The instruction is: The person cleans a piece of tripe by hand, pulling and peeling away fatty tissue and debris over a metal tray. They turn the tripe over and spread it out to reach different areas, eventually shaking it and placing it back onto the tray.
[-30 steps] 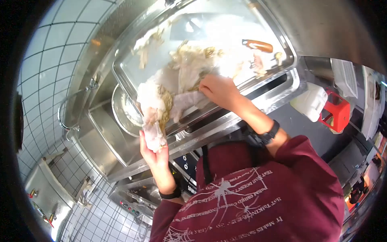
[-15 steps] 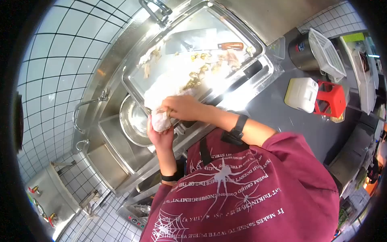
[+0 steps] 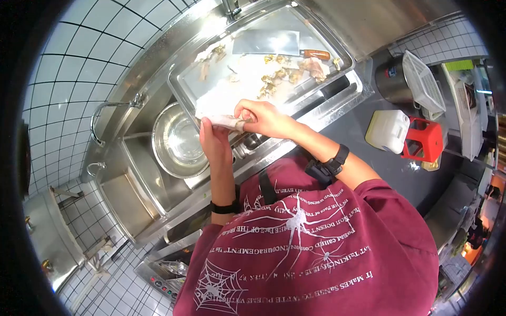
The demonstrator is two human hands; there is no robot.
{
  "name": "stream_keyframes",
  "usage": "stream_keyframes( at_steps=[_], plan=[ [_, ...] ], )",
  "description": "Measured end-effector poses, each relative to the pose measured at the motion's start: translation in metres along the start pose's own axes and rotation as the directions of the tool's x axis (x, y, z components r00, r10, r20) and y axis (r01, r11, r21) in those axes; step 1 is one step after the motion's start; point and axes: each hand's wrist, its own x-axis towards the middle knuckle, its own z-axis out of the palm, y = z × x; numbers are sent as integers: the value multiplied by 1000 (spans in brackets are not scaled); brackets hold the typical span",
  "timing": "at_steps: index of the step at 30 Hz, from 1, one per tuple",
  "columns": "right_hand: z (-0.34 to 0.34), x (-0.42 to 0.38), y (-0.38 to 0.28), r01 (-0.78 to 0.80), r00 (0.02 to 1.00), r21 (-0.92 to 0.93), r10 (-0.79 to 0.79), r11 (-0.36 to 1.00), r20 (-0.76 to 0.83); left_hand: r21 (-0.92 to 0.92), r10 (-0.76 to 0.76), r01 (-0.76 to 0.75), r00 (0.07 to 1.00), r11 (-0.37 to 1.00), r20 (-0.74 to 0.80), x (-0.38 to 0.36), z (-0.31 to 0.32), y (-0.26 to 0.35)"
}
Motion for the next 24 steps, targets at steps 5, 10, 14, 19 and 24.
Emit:
stream_keyframes(
  at_steps=[5, 10, 14, 19, 24],
  plan=[
    [-4, -7, -9, -3, 998, -109, 10, 994, 67, -24, -20, 18, 998, 1000, -65, 5, 14, 5],
    [-2, -7, -10, -217, 973, 217, 192, 952, 131, -174, -136, 133, 991, 976, -9, 22, 11, -6],
    [0, -6, -6, -184, 975, 295, 136, 937, 176, -299, -251, 270, 963, 915, 100, 29, -2, -4],
    [6, -6, -14, -172, 969, 366, 89, 915, 231, -354, -326, 342, 939, 870, 105, 20, 6, 17],
    [8, -9, -13, -171, 963, 422, 62, 890, 261, -352, -327, 361, 932, 863, 154, 27, -3, 11]
  ],
)
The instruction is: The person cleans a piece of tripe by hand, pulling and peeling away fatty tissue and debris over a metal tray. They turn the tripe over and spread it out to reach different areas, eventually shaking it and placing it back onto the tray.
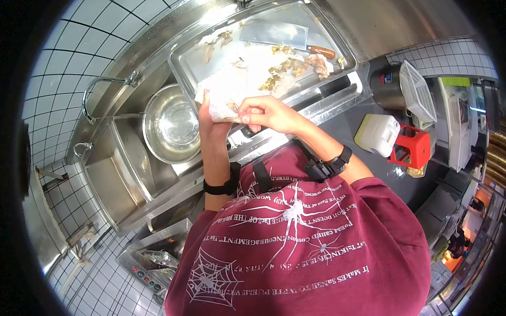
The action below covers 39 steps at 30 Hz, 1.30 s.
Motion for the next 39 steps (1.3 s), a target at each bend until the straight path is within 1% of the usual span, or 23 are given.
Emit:
stream_keyframes(
  at_steps=[2, 3, 4, 5, 8, 10, 12, 13, 17, 19, 20, 23, 28, 29, 30, 32, 33, 34, 35, 36, 37, 38, 39],
  plan=[
    [-2, 1, 1, -21, 998, -89, 15, 996, -68, -43, 88, -89, 996, 995, -23, 3, 5, -2],
    [-2, 2, 0, -24, 998, -91, 18, 996, -68, -46, 87, -88, 996, 995, -23, 5, 5, -1],
    [1, 5, -5, 132, 961, -462, -227, 877, -156, 14, 123, -123, 992, 992, 4, 6, 5, -1],
    [4, 7, -11, 205, 870, -773, -473, 600, -137, 71, 158, -160, 987, 985, 34, 8, 5, -2],
    [16, 7, -28, 212, 840, -822, -529, 529, -124, 22, 200, -201, 978, 979, 62, 9, 9, -6],
    [20, 10, -26, 220, 866, -813, -492, 539, -91, 28, 179, -181, 982, 983, 54, 5, 9, -4],
    [24, 13, -20, 233, 852, -864, -521, 447, -40, 34, 156, -157, 987, 987, 48, 3, 11, -6],
    [27, 14, -19, 175, 845, -896, -530, 408, -76, 27, 190, -190, 982, 981, 22, 3, 13, -10],
    [34, 18, -21, 130, 831, -909, -544, 397, -118, 57, 263, -263, 965, 963, -5, -1, 16, -8],
    [34, 19, -20, 223, 800, -937, -600, 267, 19, 63, 253, -252, 967, 966, -15, -2, 18, -7],
    [34, 18, -22, 221, 799, -938, -601, 266, 18, 70, 246, -243, 969, 967, -26, -3, 18, -6],
    [37, 16, -29, 205, 829, -936, -558, 287, 10, 86, 233, -231, 972, 969, -16, -4, 17, -4],
    [39, 14, -24, 138, 890, -966, -455, 217, 25, 73, 193, -189, 979, 979, -57, -8, 20, -6],
    [39, 14, -25, 138, 890, -966, -456, 218, 24, 57, 179, -176, 982, 983, -62, -9, 22, -5],
    [39, 13, -28, 149, 897, -952, -442, 266, 17, 58, 179, -175, 982, 983, -62, -11, 23, -4],
    [37, 13, -28, 158, 903, -936, -429, 315, 9, -11, 49, -50, 997, 999, -62, -17, 27, 0],
    [35, 13, -26, 208, 891, -881, -454, 426, -9, -10, 49, -50, 997, 999, -61, -12, 16, 0],
    [33, 14, -24, 258, 879, -810, -476, 526, -29, -47, 22, -18, 997, 999, 80, -4, -3, -1],
    [31, 14, -23, 259, 879, -811, -476, 525, -28, -79, 0, 18, 975, 997, 221, -2, -10, 1],
    [29, 14, -22, 250, 900, -738, -431, 627, -61, -80, -1, 19, 975, 997, 223, 1, -16, 3],
    [27, 13, -20, 233, 920, -656, -381, 718, -90, -173, -32, 80, 964, 982, 263, 0, -14, 5],
    [25, 12, -17, 229, 920, -659, -380, 717, -94, -263, -60, 144, 951, 954, 304, 0, -12, 5],
    [25, 11, -14, 147, 956, -481, -248, 864, -155, -263, -64, 149, 950, 953, 307, -1, -10, 4]
  ],
)
